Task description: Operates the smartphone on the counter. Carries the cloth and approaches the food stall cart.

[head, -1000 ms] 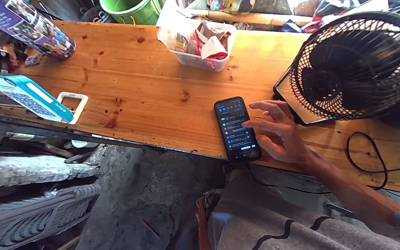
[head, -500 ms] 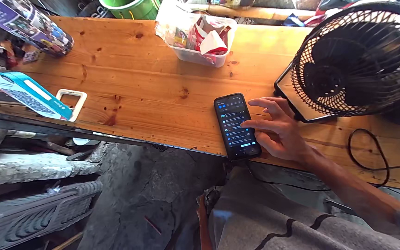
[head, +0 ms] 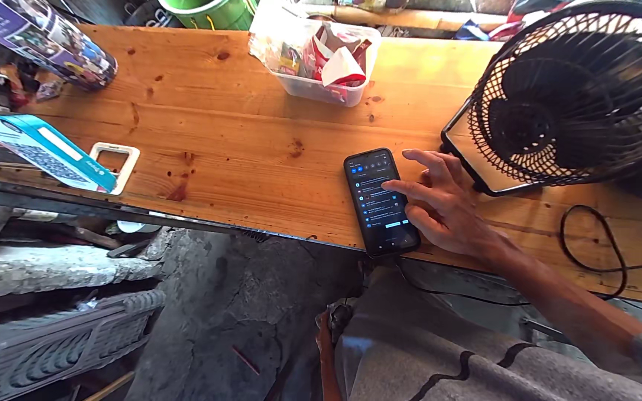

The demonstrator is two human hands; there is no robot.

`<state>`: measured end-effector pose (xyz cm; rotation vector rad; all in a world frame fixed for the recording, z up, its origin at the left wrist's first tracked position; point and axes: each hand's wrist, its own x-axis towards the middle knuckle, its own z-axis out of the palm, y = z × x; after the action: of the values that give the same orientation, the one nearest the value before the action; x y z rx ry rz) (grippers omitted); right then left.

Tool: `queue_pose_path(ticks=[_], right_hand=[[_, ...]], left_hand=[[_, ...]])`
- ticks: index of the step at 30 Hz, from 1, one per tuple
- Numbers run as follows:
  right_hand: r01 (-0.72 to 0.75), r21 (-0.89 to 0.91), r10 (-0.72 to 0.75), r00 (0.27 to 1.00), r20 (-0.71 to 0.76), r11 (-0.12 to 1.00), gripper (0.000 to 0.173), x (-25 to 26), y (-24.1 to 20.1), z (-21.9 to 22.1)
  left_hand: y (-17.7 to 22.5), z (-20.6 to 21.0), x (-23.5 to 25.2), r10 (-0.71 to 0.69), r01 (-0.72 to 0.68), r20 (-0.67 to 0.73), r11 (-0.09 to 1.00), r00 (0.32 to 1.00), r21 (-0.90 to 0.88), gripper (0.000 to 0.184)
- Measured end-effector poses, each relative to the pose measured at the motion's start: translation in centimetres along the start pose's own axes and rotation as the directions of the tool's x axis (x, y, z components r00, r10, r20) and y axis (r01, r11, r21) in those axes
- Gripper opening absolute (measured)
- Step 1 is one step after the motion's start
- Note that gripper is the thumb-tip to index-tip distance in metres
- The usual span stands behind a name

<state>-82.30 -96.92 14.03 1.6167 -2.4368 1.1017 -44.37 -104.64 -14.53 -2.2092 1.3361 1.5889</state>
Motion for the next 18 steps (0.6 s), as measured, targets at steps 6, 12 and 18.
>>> queue_pose_path(ticks=[6,12,18], right_hand=[[-0.009,0.014,0.009,1.000,0.014,1.000,0.039,0.02,-0.04,-0.08],[-0.010,0.021,0.010,1.000,0.016,1.000,0.039,0.05,0.00,-0.01],[-0.008,0.016,0.008,1.000,0.018,1.000,0.039,0.06,-0.01,-0.08]], left_hand=[[0.16,-0.27,-0.21,0.041,-0.047,0.042,0.987,0.998,0.155,0.052],[-0.09,-0.06,0.03,0.009,-0.010,0.020,0.996,1.000,0.083,0.053],[-0.30,0.11,0.41,-0.016,0.016,0.007,0.999,1.000,0.030,0.054]])
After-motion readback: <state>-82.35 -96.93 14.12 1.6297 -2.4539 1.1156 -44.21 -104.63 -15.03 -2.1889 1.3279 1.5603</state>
